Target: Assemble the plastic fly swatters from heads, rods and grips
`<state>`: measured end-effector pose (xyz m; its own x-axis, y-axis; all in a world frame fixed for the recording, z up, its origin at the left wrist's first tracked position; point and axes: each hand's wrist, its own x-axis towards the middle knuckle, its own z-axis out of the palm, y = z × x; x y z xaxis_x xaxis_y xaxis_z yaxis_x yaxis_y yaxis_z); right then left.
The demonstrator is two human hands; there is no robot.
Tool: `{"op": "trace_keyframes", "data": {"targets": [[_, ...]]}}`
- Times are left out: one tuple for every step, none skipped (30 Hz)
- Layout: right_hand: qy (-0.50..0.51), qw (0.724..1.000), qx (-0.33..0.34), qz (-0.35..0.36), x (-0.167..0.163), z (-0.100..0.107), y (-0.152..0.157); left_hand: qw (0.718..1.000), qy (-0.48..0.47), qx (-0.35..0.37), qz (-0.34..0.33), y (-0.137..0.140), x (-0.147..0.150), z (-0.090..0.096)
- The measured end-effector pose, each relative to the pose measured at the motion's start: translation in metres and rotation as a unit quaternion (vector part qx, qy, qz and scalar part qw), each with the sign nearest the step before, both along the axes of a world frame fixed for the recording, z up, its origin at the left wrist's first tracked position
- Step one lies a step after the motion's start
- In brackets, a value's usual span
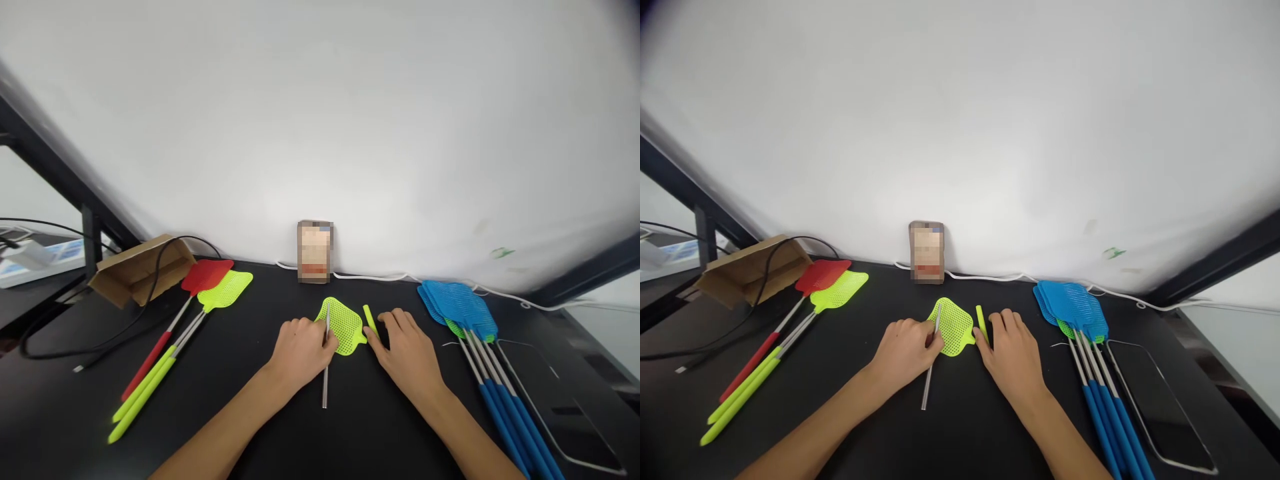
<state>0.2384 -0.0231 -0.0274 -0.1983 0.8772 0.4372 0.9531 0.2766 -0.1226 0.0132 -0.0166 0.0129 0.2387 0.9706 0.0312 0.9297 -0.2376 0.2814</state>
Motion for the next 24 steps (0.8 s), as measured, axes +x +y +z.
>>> {"op": "trace_keyframes", "data": {"targets": [[-0.003,1.0,-0.001,-0.007,0.0,0.0,0.0,1.0,-0.017,-0.001,-0.001,0.001,0.0,-0.001],[-0.006,1.0,-0.003,-0.009,0.0,0.0,0.0,0.999,-0.035,-0.001,-0.003,0.001,-0.001,-0.002],[-0.008,1.0,-0.007,-0.009,0.0,0.0,0.0,0.999,-0.049,-0.002,-0.005,0.002,-0.001,-0.003],[-0.009,1.0,-0.01,-0.007,0.001,0.001,0.0,0.997,-0.07,-0.003,-0.008,0.002,-0.001,-0.004],[-0.009,1.0,-0.012,-0.007,0.001,0.001,0.0,0.994,-0.106,-0.006,-0.011,0.002,-0.001,-0.005],[-0.009,1.0,-0.013,-0.007,0.001,0.001,0.0,0.987,-0.158,-0.014,-0.013,0.001,0.0,-0.005],[-0.009,1.0,-0.012,-0.008,0.001,0.001,0.0,0.974,-0.224,-0.031,-0.014,0.001,0.0,-0.006],[-0.007,1.0,-0.01,-0.008,0.002,0.001,0.001,0.952,-0.3,-0.054,-0.013,0.0,0.0,-0.007],[-0.003,1.0,-0.006,-0.007,0.003,0.002,0.001,0.922,-0.377,-0.083,-0.009,0.0,0.0,-0.008],[0.006,1.0,-0.001,-0.006,0.004,0.003,0.001,0.888,-0.446,-0.113,-0.004,0.0,-0.001,-0.009],[0.022,1.0,0.005,-0.005,0.005,0.004,0.001,0.856,-0.499,-0.138,0.001,0.0,-0.001,-0.01],[0.043,0.999,0.01,-0.002,0.005,0.007,0.0,0.826,-0.543,-0.152,0.006,0.001,-0.002,-0.011],[0.07,0.997,0.012,0.003,0.006,0.009,-0.001,0.798,-0.582,-0.156,0.012,0.002,-0.002,-0.012],[0.099,0.995,0.011,0.01,0.005,0.012,-0.003,0.773,-0.616,-0.151,0.019,0.003,-0.003,-0.013],[0.129,0.991,0.007,0.02,0.005,0.015,-0.005,0.751,-0.644,-0.14,0.025,0.003,-0.003,-0.013],[0.156,0.987,0.003,0.032,0.003,0.018,-0.009,0.732,-0.668,-0.128,0.03,0.004,-0.004,-0.013],[0.179,0.983,-0.001,0.045,0.0,0.021,-0.013,0.715,-0.688,-0.116,0.035,0.005,-0.004,-0.013],[0.197,0.979,0.0,0.059,-0.003,0.024,-0.017,0.7,-0.705,-0.106,0.038,0.005,-0.004,-0.013],[0.211,0.975,0.006,0.072,-0.006,0.026,-0.022,0.687,-0.718,-0.1,0.04,0.005,-0.003,-0.011],[0.22,0.972,0.015,0.085,-0.01,0.028,-0.027,0.676,-0.73,-0.095,0.041,0.004,-0.003,-0.01],[0.224,0.969,0.025,0.099,-0.013,0.029,-0.031,0.666,-0.739,-0.092,0.042,0.004,-0.002,-0.008],[0.226,0.967,0.033,0.113,-0.016,0.03,-0.034,0.657,-0.747,-0.088,0.044,0.003,-0.001,-0.005],[0.226,0.965,0.039,0.126,-0.018,0.031,-0.037,0.649,-0.755,-0.084,0.045,0.002,0.0,-0.003],[0.223,0.964,0.042,0.138,-0.019,0.031,-0.038,0.641,-0.762,-0.08,0.046,0.002,0.0,-0.001]]}}
